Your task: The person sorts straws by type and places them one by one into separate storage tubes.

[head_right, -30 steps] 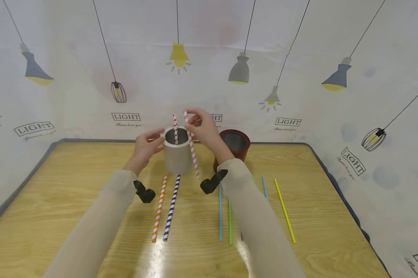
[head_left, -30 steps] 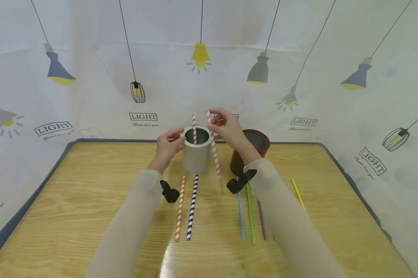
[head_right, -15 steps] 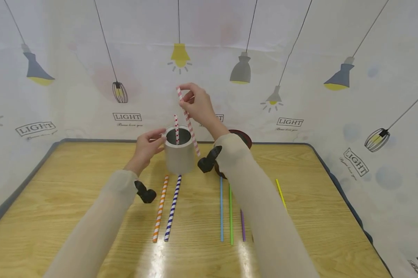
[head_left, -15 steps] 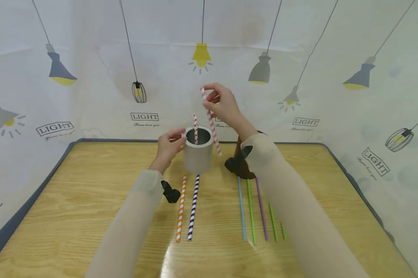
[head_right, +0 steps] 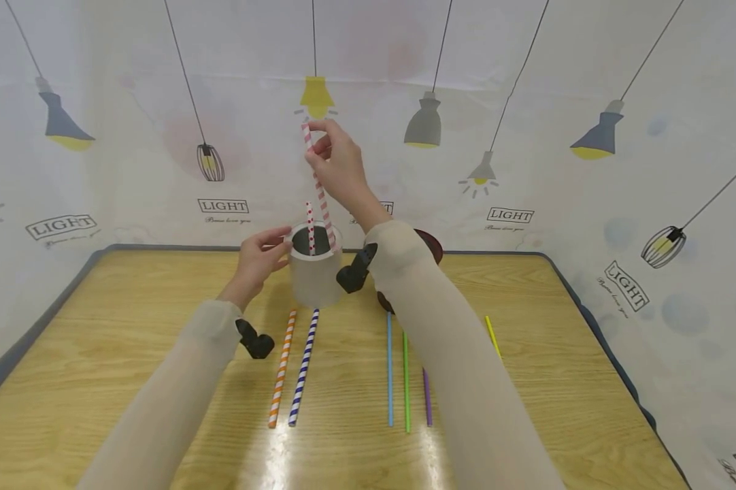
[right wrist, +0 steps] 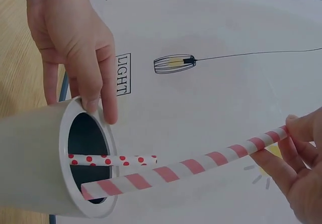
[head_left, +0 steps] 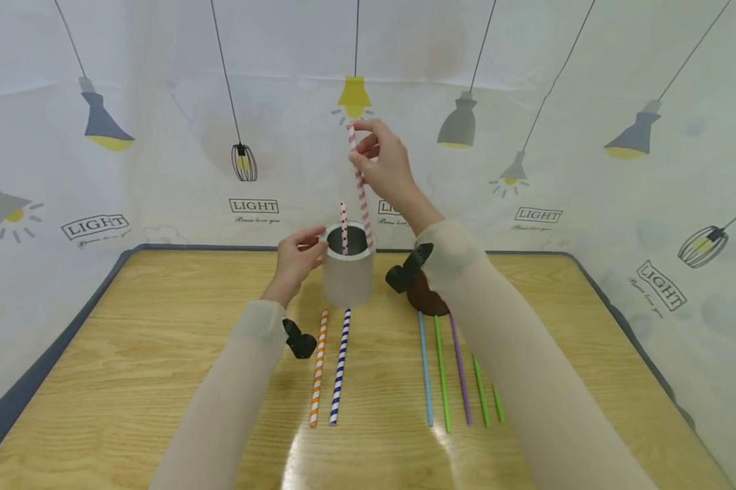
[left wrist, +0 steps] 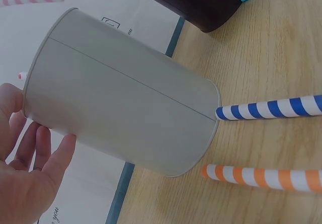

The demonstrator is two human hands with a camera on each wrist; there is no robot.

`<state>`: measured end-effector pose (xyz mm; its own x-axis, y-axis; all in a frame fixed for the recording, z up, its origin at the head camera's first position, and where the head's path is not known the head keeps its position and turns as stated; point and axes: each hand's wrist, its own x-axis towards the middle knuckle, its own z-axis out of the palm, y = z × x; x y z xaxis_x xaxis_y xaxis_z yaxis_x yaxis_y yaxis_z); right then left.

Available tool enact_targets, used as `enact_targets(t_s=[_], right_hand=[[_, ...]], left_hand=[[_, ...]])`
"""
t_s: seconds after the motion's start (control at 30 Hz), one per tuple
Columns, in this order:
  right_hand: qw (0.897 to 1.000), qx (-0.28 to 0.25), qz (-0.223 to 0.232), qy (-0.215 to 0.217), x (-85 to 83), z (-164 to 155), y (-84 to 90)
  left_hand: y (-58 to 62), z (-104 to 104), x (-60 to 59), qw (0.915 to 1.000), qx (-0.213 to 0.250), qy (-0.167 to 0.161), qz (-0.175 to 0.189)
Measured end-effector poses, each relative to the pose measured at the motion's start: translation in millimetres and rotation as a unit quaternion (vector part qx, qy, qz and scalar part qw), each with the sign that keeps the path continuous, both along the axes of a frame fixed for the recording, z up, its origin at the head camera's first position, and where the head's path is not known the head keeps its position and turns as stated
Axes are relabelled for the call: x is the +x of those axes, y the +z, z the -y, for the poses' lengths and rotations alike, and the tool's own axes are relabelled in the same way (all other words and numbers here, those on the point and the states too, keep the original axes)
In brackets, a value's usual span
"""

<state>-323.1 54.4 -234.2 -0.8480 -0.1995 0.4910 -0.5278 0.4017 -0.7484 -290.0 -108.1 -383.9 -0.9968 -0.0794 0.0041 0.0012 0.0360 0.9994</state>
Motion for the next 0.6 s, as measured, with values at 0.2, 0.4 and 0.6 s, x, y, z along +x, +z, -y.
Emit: enact_targets(t_s=[0.2,0.4,0.6], right_hand=[[0.999,-0.034,-0.035,-0.004,0.0,5,3.3],[0.997,-0.058,-0.035,-0.022,-1.7,3,-8.1],[0.995,-0.073,-0.029,-0.054,-7.7,2,-25.9]], left_hand=[[1.0,0,0.7,1.0000,-0.001,0.005,-0.002],[-0.4,-1,1.6,1.0000,0.003,0.006,0.000],[-0.9,-1,0.2,0.9999,0.001,0.011,-0.007]])
